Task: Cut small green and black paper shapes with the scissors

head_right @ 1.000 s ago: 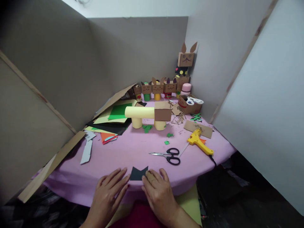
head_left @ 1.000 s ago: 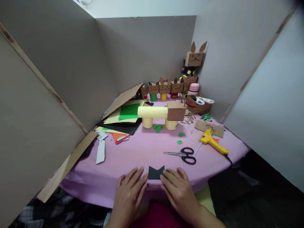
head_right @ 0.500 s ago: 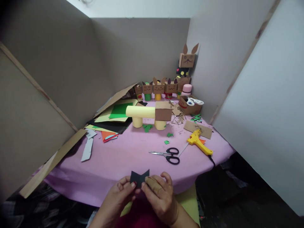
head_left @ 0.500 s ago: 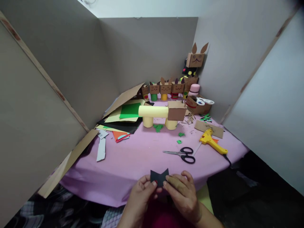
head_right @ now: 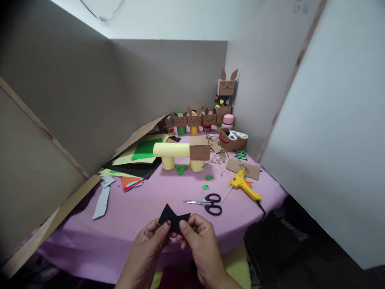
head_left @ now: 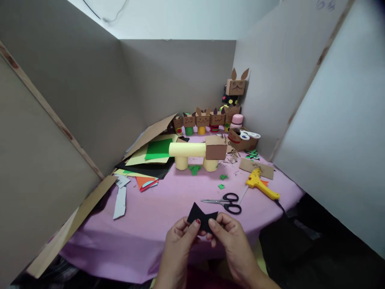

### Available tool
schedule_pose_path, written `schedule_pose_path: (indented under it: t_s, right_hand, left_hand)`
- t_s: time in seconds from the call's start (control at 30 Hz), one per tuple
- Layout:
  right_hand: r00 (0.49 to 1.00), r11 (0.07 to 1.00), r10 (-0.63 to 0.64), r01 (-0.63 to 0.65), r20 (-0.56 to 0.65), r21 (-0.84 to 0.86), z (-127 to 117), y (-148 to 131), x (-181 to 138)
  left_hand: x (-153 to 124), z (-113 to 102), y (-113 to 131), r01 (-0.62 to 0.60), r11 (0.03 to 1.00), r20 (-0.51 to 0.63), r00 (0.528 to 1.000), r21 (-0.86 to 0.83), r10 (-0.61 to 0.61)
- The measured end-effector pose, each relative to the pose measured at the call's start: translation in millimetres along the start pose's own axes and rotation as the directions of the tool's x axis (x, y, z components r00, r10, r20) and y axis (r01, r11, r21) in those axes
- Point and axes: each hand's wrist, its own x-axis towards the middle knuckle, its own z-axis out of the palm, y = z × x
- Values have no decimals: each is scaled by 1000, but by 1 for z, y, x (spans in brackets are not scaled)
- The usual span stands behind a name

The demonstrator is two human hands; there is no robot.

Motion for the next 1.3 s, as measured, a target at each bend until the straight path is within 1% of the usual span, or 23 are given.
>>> schedule_pose_path:
  t_s: [0.13, 0.2, 0.37, 0.47, 0.57, 0.63, 0.7, 0.77, 0.93, 1.13, 1.2, 1.3]
  right_hand:
    - [997, 999, 24, -26, 71, 20, 0, -1, 4]
    - [993, 999, 27, -30, 111, 27, -2, -1, 5]
    - [992, 995, 41, -52, 122, 90, -4, -4, 5]
    - [979, 981, 87, -116, 187, 154, -3, -4, 4]
    - [965, 956, 126, -180, 230, 232, -2, -4, 3]
    - [963, 941, 134, -197, 232, 275, -2, -5, 3]
    - [965, 941, 132, -194, 229, 276, -2, -6, 3]
    - [971, 956, 119, -169, 207, 241, -2, -7, 2]
    - [990, 982, 90, -106, 110, 155, -1, -9, 0]
    - [998, 998, 10, -14, 63, 67, -2, -12, 0]
    - [998, 998, 4, -8, 62, 58, -4, -13, 2]
    - [993, 994, 32, -44, 116, 100, -7, -14, 5]
  left_hand:
    - [4, 6, 3, 24, 999, -52, 998, -44, -26]
    - [5, 8, 7, 15, 999, -62, 998, -37, -17]
    - [5, 6, 10, 10, 1000, -54, 999, 15, -9]
    - [5, 4, 9, 9, 1000, -26, 1000, 6, -9]
    - [5, 3, 8, 10, 1000, 35, 999, 24, -11]
    - [5, 2, 7, 17, 998, 67, 998, 57, -20]
    - [6, 1, 5, 11, 996, 83, 996, 87, -19]
    - [5, 2, 5, -8, 995, 97, 995, 101, -2]
    - [1, 7, 11, -81, 990, 177, 982, 118, 59]
    - [0, 8, 13, -71, 980, 149, 988, 187, 43]
    - [0, 8, 13, -58, 978, 156, 987, 202, 27]
    - [-1, 8, 14, -44, 977, 186, 983, 211, 4]
